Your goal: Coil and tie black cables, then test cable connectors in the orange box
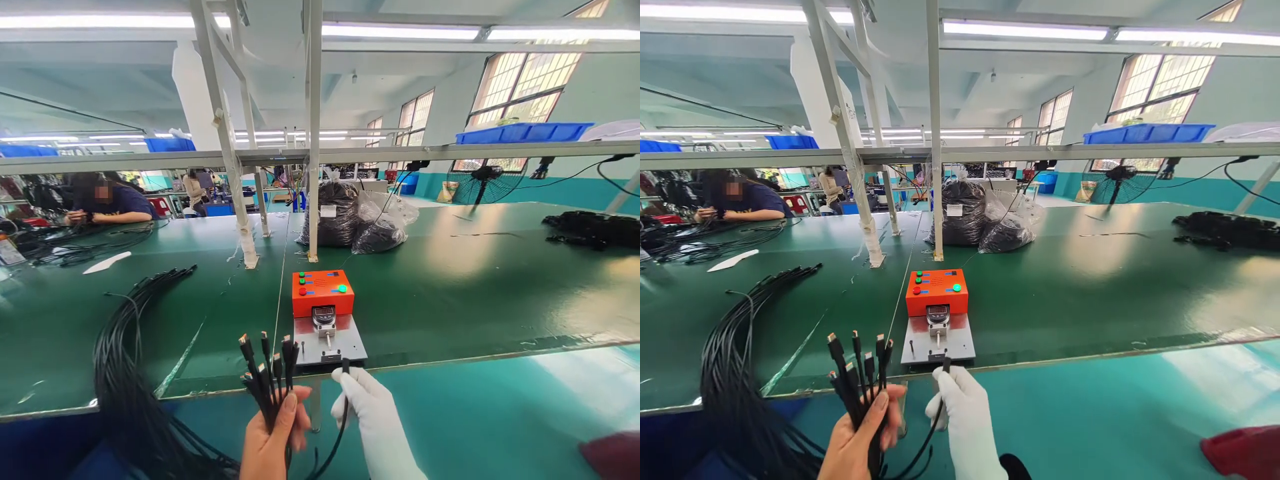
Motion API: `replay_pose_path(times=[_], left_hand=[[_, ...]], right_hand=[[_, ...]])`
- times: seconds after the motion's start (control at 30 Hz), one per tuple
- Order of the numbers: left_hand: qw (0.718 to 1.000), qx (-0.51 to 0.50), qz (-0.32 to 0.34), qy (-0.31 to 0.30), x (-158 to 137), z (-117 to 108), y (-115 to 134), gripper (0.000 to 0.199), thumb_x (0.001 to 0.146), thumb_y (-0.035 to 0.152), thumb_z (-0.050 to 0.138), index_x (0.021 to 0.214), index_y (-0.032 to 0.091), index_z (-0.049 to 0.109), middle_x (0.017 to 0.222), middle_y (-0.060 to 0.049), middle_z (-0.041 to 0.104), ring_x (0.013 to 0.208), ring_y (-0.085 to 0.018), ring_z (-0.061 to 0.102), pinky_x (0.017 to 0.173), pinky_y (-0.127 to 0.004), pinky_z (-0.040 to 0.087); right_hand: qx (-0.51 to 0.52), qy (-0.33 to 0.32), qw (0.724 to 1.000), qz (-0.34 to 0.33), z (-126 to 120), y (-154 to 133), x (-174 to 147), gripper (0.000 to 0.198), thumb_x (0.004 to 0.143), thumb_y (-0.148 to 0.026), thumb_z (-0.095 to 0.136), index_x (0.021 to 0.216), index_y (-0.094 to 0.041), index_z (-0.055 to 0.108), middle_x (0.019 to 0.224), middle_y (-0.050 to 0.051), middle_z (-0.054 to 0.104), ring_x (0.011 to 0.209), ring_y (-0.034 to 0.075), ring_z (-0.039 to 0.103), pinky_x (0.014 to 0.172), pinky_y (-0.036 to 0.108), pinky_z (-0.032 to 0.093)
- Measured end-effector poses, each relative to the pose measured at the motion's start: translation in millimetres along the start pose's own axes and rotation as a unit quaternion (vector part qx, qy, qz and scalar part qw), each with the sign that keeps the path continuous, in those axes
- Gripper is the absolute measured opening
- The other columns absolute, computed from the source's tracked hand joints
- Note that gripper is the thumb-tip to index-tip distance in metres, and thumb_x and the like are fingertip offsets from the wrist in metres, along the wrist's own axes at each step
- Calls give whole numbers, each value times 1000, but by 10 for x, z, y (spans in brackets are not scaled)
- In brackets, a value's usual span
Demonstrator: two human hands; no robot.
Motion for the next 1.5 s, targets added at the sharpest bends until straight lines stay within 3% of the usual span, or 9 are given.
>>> replay_pose_path(times=[0.13, 0.7, 1.03, 1.1, 1.2, 1.27, 1.33, 1.4, 1.5], left_hand=[[1000, -14, -21, -12, -6, 14, -48, 46, 63, 53, 71, 86, 13, 67, 45, 6, 47, 40, -5, 34, 37, -16, 25], [999, 7, 23, -40, -1, 7, -17, 35, 67, 48, 69, 78, 15, 71, 50, 1, 57, 43, -9, 44, 43, -20, 35], [998, 36, 25, -54, 8, 45, 31, 36, 66, 51, 69, 72, 16, 63, 53, -1, 63, 41, -9, 42, 43, -22, 36], [998, 30, 15, -60, 11, 53, 21, 36, 66, 51, 69, 70, 17, 60, 53, -1, 63, 40, -8, 41, 41, -21, 33], [996, 35, 5, -79, 15, 77, -2, 36, 67, 51, 68, 71, 16, 59, 54, -2, 64, 40, -8, 42, 41, -20, 33], [995, 49, 4, -90, 12, 100, -21, 37, 67, 52, 68, 70, 15, 60, 54, -2, 63, 40, -8, 43, 41, -20, 33], [992, 71, 4, -105, 5, 128, -46, 38, 66, 52, 68, 67, 15, 60, 51, -1, 61, 39, -8, 42, 40, -20, 33], [989, 95, 11, -116, -3, 143, -64, 39, 66, 52, 68, 64, 14, 61, 48, -1, 60, 39, -9, 44, 40, -20, 34], [996, 84, 8, -35, 6, 51, -70, 42, 61, 55, 70, 69, 14, 65, 62, -5, 68, 56, -17, 59, 55, -24, 46]], right_hand=[[-40, -27, 998, 34, 14, 192, 132, 27, 71, -35, 54, 51, -20, 42, 35, -2, 49, 34, 9, 39, 42, 23, 32], [-50, -27, 997, 44, 70, 191, 331, 20, 68, -36, 49, 59, -18, 47, 38, -2, 53, 30, 9, 42, 38, 23, 31], [-195, -71, 975, 75, -68, 435, 246, 16, 63, -27, 51, 51, -23, 42, 36, 1, 53, 35, 16, 48, 44, 29, 39], [-264, -43, 962, 47, -199, 537, 161, 9, 52, -17, 60, 56, -22, 54, 59, 10, 67, 60, 26, 62, 59, 35, 45], [-368, 39, 925, -87, -312, 461, 21, 45, 52, -17, 66, 97, -23, 66, 115, 14, 62, 108, 37, 52, 92, 46, 36], [-310, 35, 941, -130, -253, 327, -60, 46, 68, -32, 61, 113, -24, 61, 122, 11, 58, 114, 34, 49, 98, 45, 33], [-147, -30, 983, -104, -102, 193, -103, 40, 77, -41, 53, 112, -23, 61, 114, 9, 63, 106, 28, 56, 92, 37, 41], [-35, -47, 996, -71, 34, 71, -121, 36, 75, -46, 56, 96, -19, 67, 96, 8, 69, 89, 26, 61, 80, 33, 46], [33, 12, 999, -40, 95, 3, -103, 29, 71, -46, 60, 74, -17, 64, 72, 6, 68, 69, 22, 60, 67, 29, 46]])
Point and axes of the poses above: each hand's wrist, its own x-axis towards the middle knuckle, its own z-axis out of the palm, y = z × x, the point moved 4 cm from there along x, towards the middle knuckle
